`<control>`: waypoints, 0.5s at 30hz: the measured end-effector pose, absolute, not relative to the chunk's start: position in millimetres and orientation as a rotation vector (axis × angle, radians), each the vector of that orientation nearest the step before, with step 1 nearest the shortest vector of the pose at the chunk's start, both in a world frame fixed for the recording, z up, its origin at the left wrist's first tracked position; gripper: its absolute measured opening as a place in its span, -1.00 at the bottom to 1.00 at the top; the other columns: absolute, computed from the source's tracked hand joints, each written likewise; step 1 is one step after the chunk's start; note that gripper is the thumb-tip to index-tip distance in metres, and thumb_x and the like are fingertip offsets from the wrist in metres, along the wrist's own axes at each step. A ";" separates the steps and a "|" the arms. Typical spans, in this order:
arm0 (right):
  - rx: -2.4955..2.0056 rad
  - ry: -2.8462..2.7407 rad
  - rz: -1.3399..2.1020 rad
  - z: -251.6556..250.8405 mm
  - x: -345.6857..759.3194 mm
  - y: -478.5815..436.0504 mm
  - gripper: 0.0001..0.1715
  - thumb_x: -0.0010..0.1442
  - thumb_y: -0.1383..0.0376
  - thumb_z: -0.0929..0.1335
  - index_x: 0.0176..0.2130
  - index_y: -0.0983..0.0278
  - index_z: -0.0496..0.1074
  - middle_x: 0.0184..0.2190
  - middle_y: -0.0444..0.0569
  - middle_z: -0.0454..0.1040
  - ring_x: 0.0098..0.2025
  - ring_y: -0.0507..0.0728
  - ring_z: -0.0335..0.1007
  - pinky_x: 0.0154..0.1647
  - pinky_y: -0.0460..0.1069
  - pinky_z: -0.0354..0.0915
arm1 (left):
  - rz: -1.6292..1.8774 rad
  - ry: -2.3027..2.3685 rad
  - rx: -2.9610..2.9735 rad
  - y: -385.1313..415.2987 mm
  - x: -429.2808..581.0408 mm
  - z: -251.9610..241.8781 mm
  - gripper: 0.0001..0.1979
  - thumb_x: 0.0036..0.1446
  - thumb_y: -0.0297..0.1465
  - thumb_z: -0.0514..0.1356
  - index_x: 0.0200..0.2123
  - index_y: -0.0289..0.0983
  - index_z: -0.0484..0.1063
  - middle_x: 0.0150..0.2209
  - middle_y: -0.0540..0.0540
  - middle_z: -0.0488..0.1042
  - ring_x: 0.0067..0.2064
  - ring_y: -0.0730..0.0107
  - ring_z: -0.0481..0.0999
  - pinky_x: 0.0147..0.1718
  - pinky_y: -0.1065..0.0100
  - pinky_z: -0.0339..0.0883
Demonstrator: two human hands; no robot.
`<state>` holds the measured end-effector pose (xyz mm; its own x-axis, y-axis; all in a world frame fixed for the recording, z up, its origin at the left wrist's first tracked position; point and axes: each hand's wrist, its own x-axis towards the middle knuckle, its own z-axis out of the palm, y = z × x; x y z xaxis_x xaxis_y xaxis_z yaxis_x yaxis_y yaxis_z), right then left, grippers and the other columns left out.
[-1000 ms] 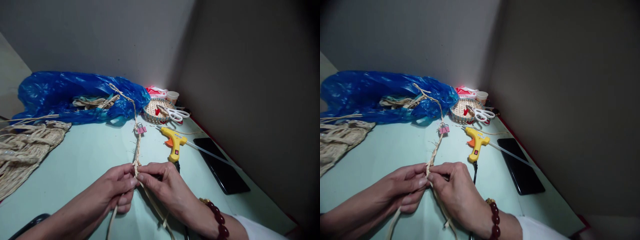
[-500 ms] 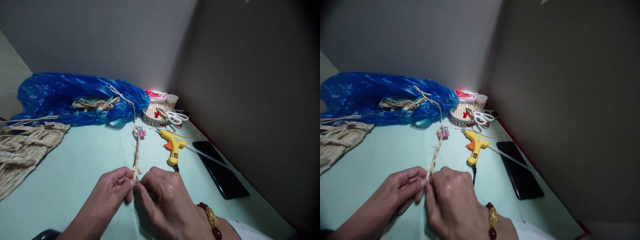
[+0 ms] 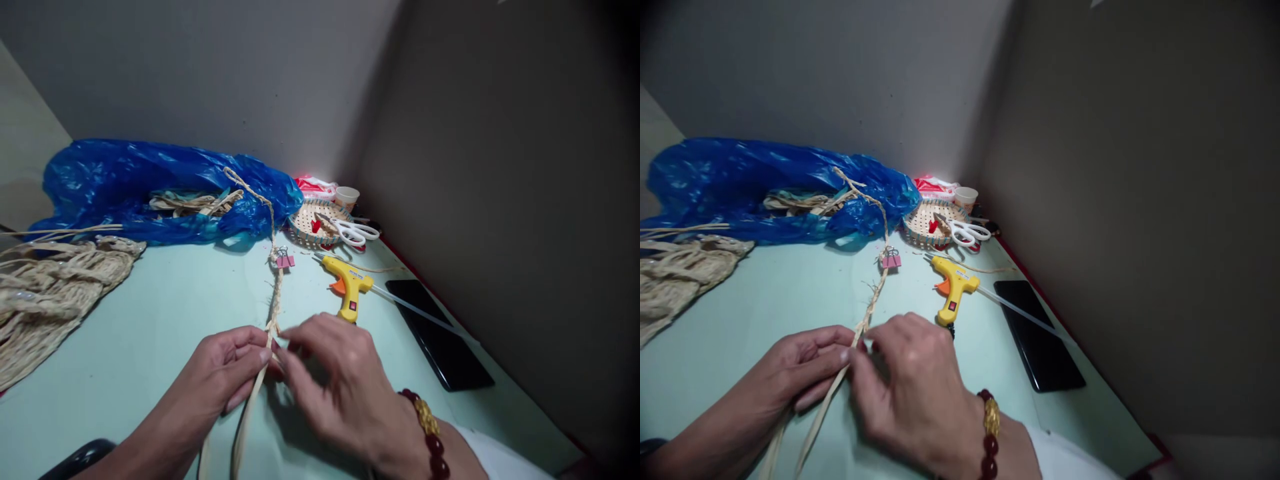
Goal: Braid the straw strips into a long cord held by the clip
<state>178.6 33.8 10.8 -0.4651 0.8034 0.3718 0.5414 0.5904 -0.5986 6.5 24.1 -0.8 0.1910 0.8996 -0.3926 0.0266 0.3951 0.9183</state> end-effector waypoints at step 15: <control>-1.200 -1.861 1.362 -2.9 177.4 47.3 -0.73 0.22 0.24 0.30 -0.42 0.34 0.46 -0.57 -0.16 0.36 -0.51 -0.04 0.11 -0.50 -0.14 0.05 | 0.661 1.435 1.461 15.8 3.1 3.6 -0.79 0.20 -0.19 0.06 -0.34 -0.20 0.29 -0.61 0.09 0.38 -0.62 0.51 0.14 -0.59 0.45 -0.01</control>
